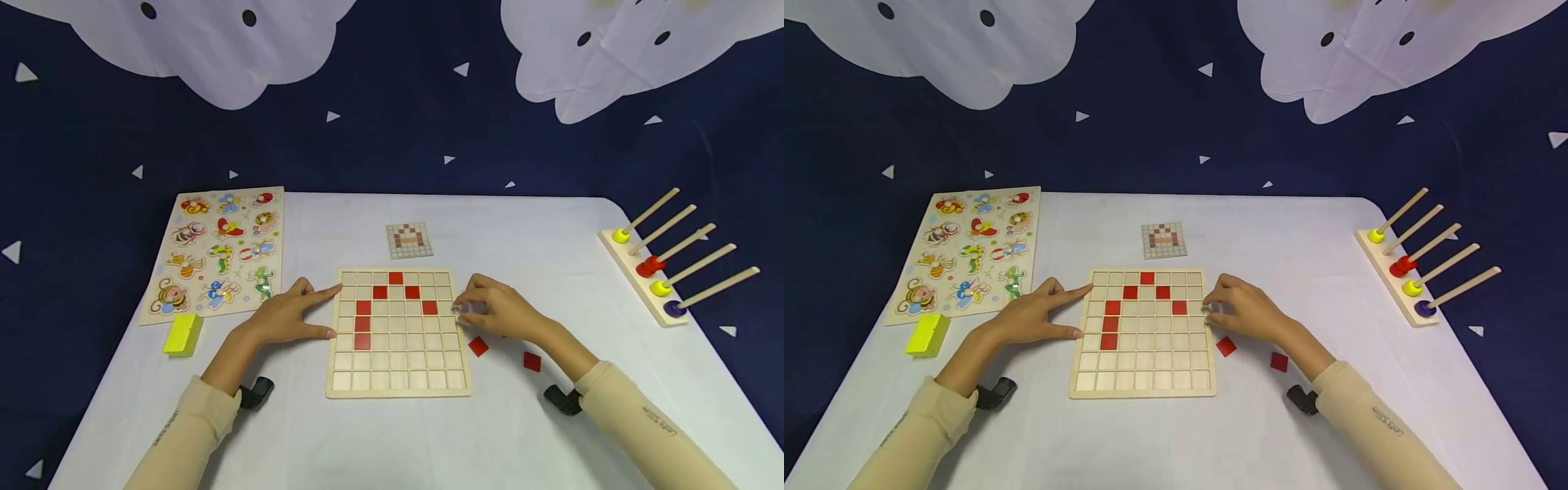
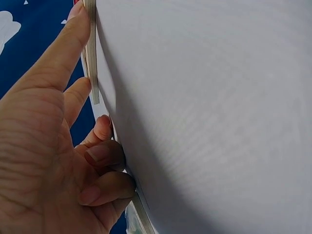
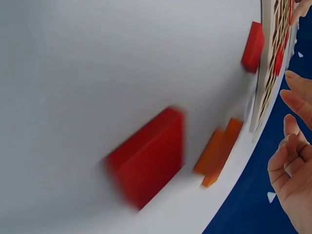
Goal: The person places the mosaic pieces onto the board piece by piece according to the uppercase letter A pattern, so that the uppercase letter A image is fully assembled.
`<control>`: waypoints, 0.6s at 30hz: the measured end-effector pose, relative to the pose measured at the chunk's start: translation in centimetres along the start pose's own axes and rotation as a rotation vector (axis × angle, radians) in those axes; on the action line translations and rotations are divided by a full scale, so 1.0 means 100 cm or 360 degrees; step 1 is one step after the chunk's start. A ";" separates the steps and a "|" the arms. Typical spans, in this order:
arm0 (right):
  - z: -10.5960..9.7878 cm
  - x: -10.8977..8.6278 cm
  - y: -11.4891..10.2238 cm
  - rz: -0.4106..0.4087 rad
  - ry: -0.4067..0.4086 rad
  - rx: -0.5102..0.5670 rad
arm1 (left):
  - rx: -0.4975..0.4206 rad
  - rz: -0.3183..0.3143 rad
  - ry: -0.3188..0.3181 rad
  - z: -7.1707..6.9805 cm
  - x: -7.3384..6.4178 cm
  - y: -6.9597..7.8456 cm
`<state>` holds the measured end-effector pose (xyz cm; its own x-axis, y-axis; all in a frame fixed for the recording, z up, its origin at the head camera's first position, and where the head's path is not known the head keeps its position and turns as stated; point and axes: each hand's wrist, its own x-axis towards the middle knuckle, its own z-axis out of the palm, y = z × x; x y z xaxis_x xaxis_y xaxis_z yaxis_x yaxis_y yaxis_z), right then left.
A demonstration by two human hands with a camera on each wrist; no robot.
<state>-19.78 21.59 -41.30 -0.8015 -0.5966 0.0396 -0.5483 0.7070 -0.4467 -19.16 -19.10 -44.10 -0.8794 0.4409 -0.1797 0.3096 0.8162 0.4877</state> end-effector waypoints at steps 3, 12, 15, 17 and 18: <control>-0.002 -0.013 0.005 0.0036 -0.0004 -0.0002 | 0.0003 0.0003 -0.0001 -0.001 0.000 0.000; 0.000 -0.044 0.014 0.0039 0.0073 0.0040 | -0.0003 -0.0001 0.0009 -0.001 -0.001 0.002; 0.003 -0.051 0.014 0.0052 0.0080 0.0062 | 0.0002 -0.0006 0.0003 0.000 0.000 0.001; 0.005 -0.055 0.014 0.0052 0.0082 0.0068 | 0.0006 -0.0007 0.0001 0.000 0.000 0.001; 0.007 -0.057 0.014 0.0052 0.0080 0.0069 | 0.0006 -0.0007 0.0001 0.001 0.001 0.001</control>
<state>-15.78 25.73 -42.72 -0.8305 -0.5528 0.0687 -0.5117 0.7082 -0.4865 -19.18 -18.95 -44.12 -0.8809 0.4372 -0.1811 0.3073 0.8195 0.4838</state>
